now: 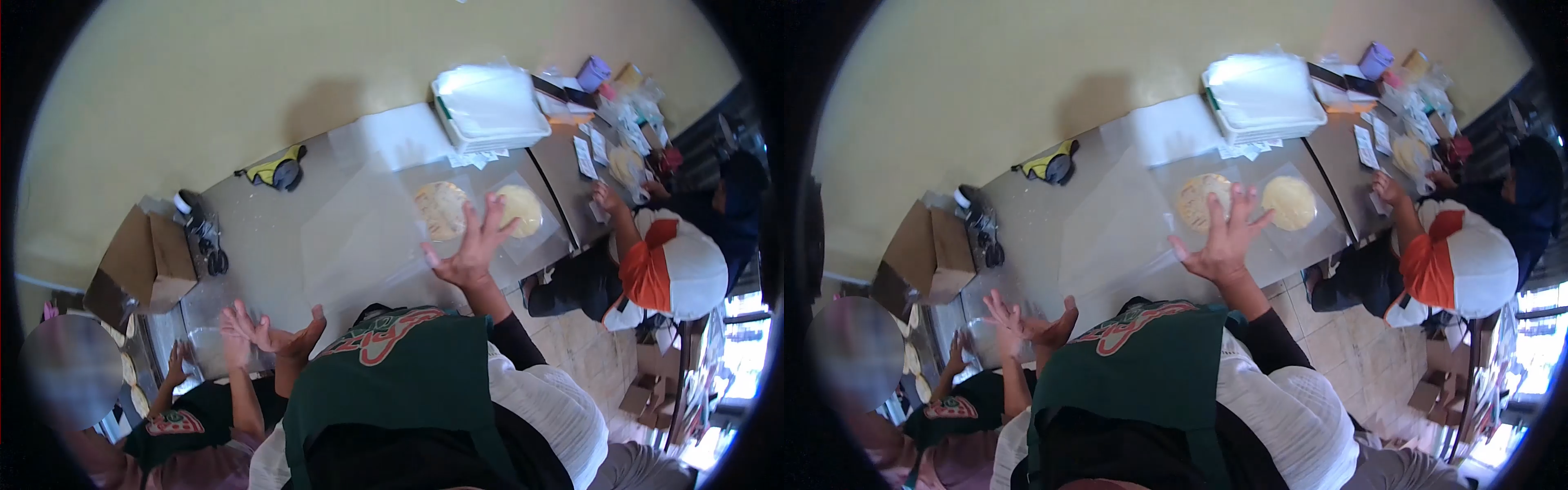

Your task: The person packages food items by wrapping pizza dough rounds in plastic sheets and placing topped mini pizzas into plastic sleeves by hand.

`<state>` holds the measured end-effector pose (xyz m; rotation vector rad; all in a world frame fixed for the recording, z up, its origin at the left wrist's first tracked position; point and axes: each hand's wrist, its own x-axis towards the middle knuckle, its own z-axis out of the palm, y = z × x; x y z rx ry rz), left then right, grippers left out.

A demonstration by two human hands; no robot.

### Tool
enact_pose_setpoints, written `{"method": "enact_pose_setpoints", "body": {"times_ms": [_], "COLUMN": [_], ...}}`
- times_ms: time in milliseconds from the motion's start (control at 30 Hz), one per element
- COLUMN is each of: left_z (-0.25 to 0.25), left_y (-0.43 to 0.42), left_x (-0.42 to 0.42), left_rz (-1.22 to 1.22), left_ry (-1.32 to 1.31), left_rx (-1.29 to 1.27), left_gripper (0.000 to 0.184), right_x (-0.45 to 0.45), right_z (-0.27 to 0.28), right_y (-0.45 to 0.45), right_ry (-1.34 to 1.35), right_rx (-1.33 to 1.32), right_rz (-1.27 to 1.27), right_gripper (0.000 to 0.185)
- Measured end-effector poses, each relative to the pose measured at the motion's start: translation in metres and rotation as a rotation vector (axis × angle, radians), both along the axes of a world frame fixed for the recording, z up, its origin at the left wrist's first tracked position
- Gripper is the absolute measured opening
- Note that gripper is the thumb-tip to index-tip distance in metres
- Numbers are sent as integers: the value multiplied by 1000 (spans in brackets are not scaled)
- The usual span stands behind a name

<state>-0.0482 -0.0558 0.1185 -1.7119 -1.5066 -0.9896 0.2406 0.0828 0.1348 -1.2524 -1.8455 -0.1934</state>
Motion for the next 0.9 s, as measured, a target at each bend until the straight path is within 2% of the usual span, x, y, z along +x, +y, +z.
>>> {"method": "enact_pose_setpoints", "body": {"times_ms": [167,300,433,533,633,700,767,833,900], "left_z": [12,22,34,47,58,59,49,28,34], "left_y": [4,14,12,3,-13,-12,-16,-18,-19], "left_x": [2,2,-21,-36,-30,-34,-33,-25,-17], "left_rz": [12,26,210,241,297,291,280,256,237], "left_ry": [-72,-126,71,168,15,180,127,-141,-118], "left_rx": [18,57,172,241,260,302,328,353,345], "left_gripper": [74,85,102,101,102,103,104,105,106], "right_x": [23,11,-14,-27,-33,-35,-33,-29,-23], "right_z": [15,5,18,44,54,49,37,28,19], "right_y": [12,19,20,19,14,14,13,11,11], "right_ry": [-3,-49,-78,-56,-57,-78,-133,-171,-194], "right_rx": [237,251,340,401,389,346,258,182,121], "right_rz": [-29,22,140,231,276,311,307,299,281], "right_gripper": [89,88,84,82,81,80,79,78,78]}}
